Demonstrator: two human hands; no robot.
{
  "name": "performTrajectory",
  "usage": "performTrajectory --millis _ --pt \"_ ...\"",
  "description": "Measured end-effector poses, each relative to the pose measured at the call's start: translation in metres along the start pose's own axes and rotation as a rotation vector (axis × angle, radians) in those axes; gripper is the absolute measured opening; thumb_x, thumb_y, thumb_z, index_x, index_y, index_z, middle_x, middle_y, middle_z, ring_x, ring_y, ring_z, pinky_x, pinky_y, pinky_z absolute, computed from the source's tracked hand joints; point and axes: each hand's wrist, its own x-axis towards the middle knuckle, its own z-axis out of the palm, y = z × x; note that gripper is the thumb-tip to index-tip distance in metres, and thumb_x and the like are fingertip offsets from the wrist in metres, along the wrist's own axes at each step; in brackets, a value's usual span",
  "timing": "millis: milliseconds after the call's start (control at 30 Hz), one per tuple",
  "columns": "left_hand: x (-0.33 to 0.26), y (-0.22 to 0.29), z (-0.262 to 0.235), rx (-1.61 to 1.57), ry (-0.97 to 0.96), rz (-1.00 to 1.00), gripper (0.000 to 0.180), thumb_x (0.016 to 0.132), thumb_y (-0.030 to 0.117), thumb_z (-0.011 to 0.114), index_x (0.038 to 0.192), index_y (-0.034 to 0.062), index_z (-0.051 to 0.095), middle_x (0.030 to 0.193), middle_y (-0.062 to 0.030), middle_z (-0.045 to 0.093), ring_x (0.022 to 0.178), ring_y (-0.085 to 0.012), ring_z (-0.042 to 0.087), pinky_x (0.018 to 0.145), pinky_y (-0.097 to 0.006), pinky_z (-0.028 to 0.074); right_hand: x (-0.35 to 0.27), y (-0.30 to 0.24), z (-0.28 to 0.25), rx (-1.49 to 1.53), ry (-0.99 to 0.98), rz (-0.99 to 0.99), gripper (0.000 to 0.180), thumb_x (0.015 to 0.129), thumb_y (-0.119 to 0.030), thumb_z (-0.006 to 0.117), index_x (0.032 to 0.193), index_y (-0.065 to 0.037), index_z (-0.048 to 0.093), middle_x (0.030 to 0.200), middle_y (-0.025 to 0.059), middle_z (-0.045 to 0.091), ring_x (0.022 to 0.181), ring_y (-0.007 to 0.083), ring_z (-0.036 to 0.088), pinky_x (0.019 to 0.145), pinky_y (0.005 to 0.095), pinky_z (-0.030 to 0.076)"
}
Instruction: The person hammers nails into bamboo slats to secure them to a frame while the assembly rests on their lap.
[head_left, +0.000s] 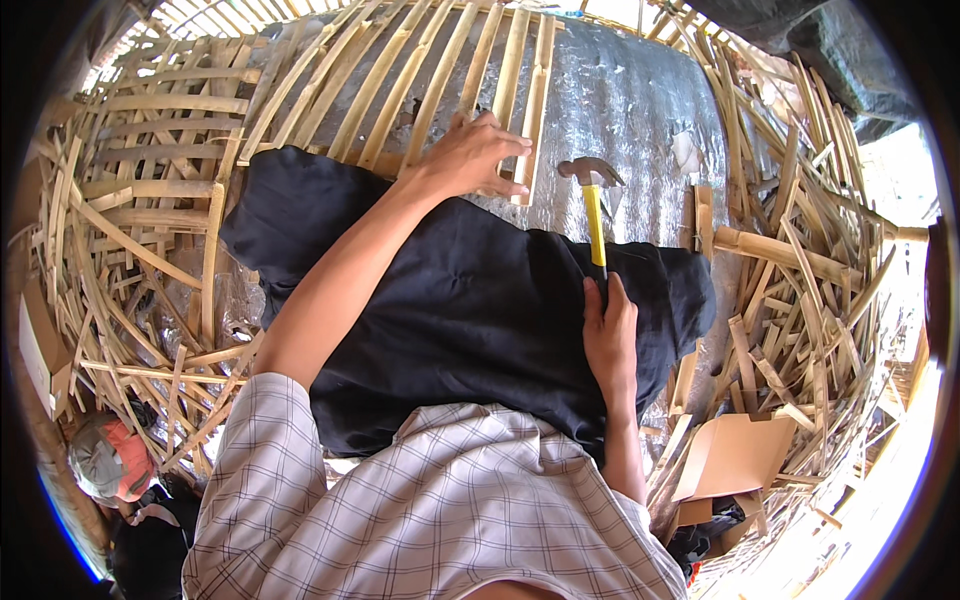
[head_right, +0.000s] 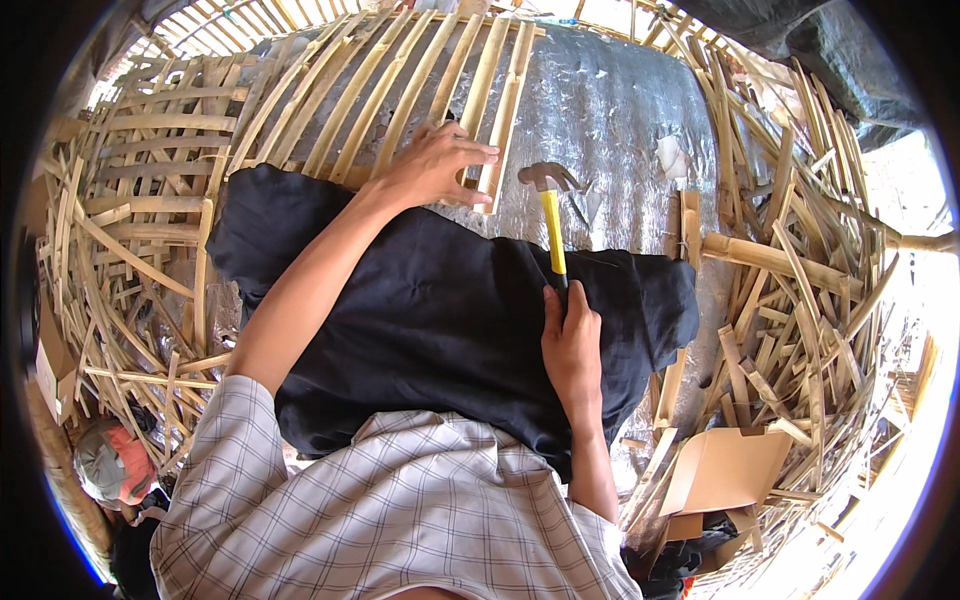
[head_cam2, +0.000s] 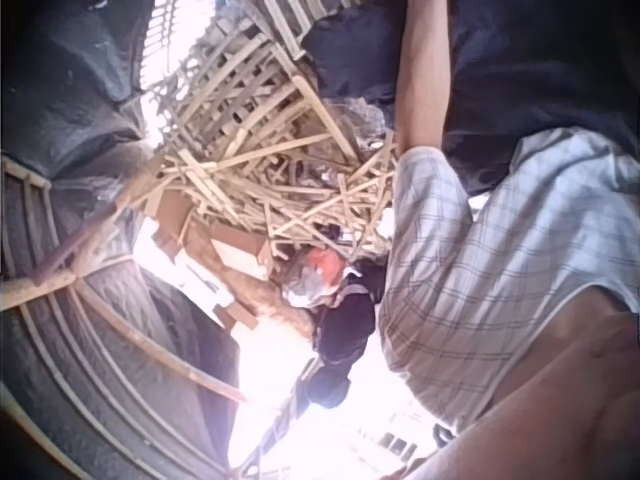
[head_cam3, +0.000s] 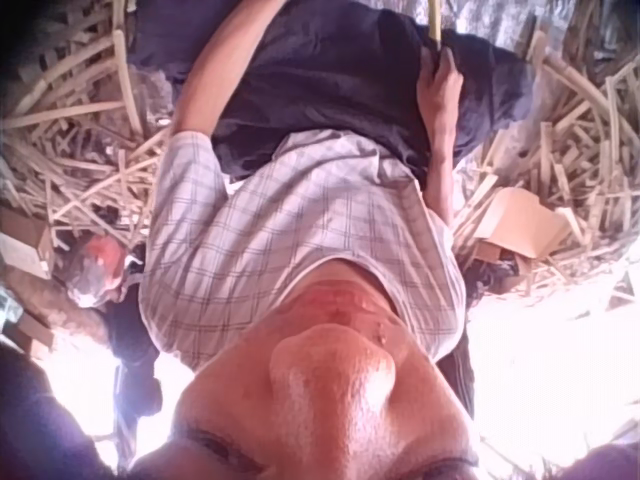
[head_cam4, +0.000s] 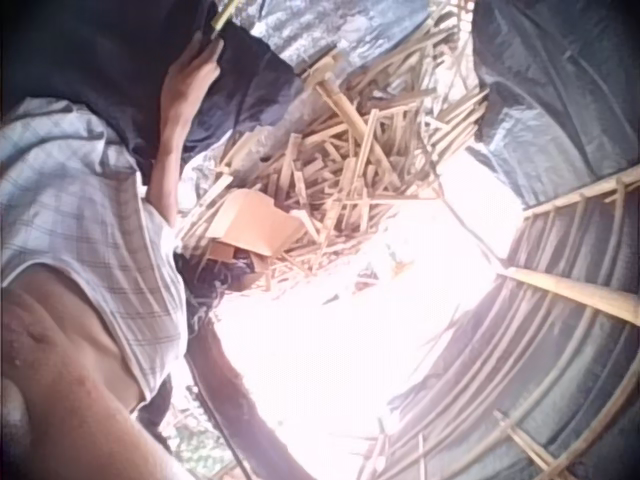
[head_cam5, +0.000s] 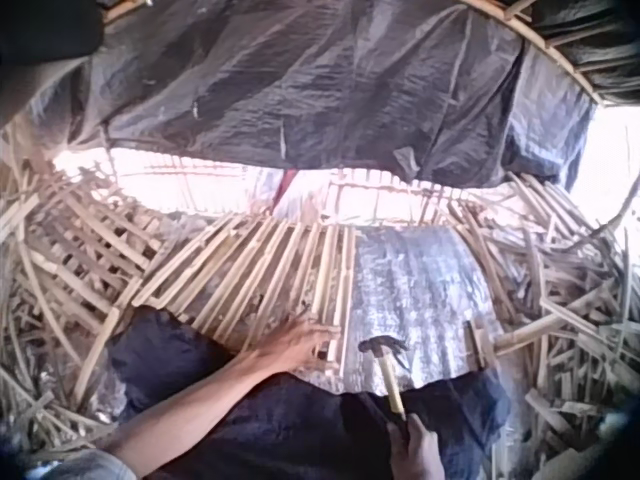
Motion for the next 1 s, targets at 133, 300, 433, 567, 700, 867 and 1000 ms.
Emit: performTrajectory --millis 133,300,433,567,700,867,1000 --pt "0.008 -0.002 -0.009 0.004 -0.028 0.032 0.069 0.072 0.059 0.082 0.124 0.0142 0.077 0.125 0.0013 0.075 0.115 -0.023 0.062 0.106 -0.043 0.049 0.001 -0.002 -0.001 0.015 -0.057 0.07 0.041 0.103 -0.024 0.067 0.129 0.005 0.057 0.096 0.0296 0.066 0.087 0.0473 0.059 0.077 0.0525 0.048" --pt "0.021 -0.01 -0.016 0.014 0.0 0.247 0.062 0.073 0.055 0.08 0.108 0.0044 0.08 0.098 -0.009 0.079 0.092 -0.0258 0.074 0.089 -0.04 0.061 -0.002 0.009 0.006 0.013 0.032 -0.027 0.039 0.101 -0.02 0.07 0.128 0.006 0.058 0.091 0.0265 0.066 0.081 0.0439 0.06 0.072 0.0506 0.046" --pt "0.029 -0.014 -0.021 0.049 -0.107 0.282 0.061 0.074 0.056 0.079 0.105 0.0032 0.08 0.098 -0.0092 0.079 0.092 -0.0257 0.074 0.091 -0.041 0.06 -0.001 0.014 0.008 0.032 0.036 -0.033 0.039 0.102 -0.021 0.069 0.128 0.005 0.057 0.09 0.0267 0.066 0.08 0.0438 0.06 0.071 0.0507 0.047" --pt "0.024 -0.009 -0.019 0.086 -0.081 0.243 0.064 0.072 0.054 0.081 0.115 0.006 0.079 0.114 -0.0027 0.079 0.091 -0.0226 0.067 0.092 -0.039 0.057 -0.002 0.02 0.009 0.069 -0.022 0.038 0.043 0.103 -0.027 0.068 0.131 0.004 0.057 0.094 0.0289 0.066 0.084 0.0463 0.059 0.074 0.0526 0.048" --pt "0.019 -0.008 -0.016 0.066 -0.039 0.206 0.066 0.071 0.055 0.081 0.115 0.0066 0.079 0.115 -0.0027 0.078 0.093 -0.0218 0.065 0.093 -0.039 0.056 -0.004 0.014 0.007 0.071 0.029 0.009 0.043 0.103 -0.027 0.067 0.131 0.004 0.057 0.092 0.0288 0.066 0.083 0.0463 0.059 0.074 0.0523 0.048" --pt "0.022 -0.009 -0.016 0.069 -0.077 0.169 0.066 0.07 0.055 0.082 0.116 0.0075 0.079 0.117 -0.0023 0.078 0.097 -0.0203 0.063 0.093 -0.037 0.056 -0.002 0.011 0.004 0.096 -0.013 0.048 0.042 0.103 -0.027 0.067 0.131 0.003 0.057 0.091 0.0293 0.065 0.082 0.0464 0.059 0.073 0.0528 0.048" --pt "0.022 -0.006 -0.018 0.063 -0.075 0.159 0.065 0.071 0.054 0.083 0.116 0.0078 0.079 0.116 -0.0018 0.078 0.098 -0.0212 0.064 0.093 -0.038 0.057 -0.002 0.011 0.005 0.082 0.02 0.029 0.04 0.103 -0.026 0.067 0.128 0.003 0.057 0.09 0.0301 0.065 0.082 0.0475 0.058 0.073 0.0537 0.047"
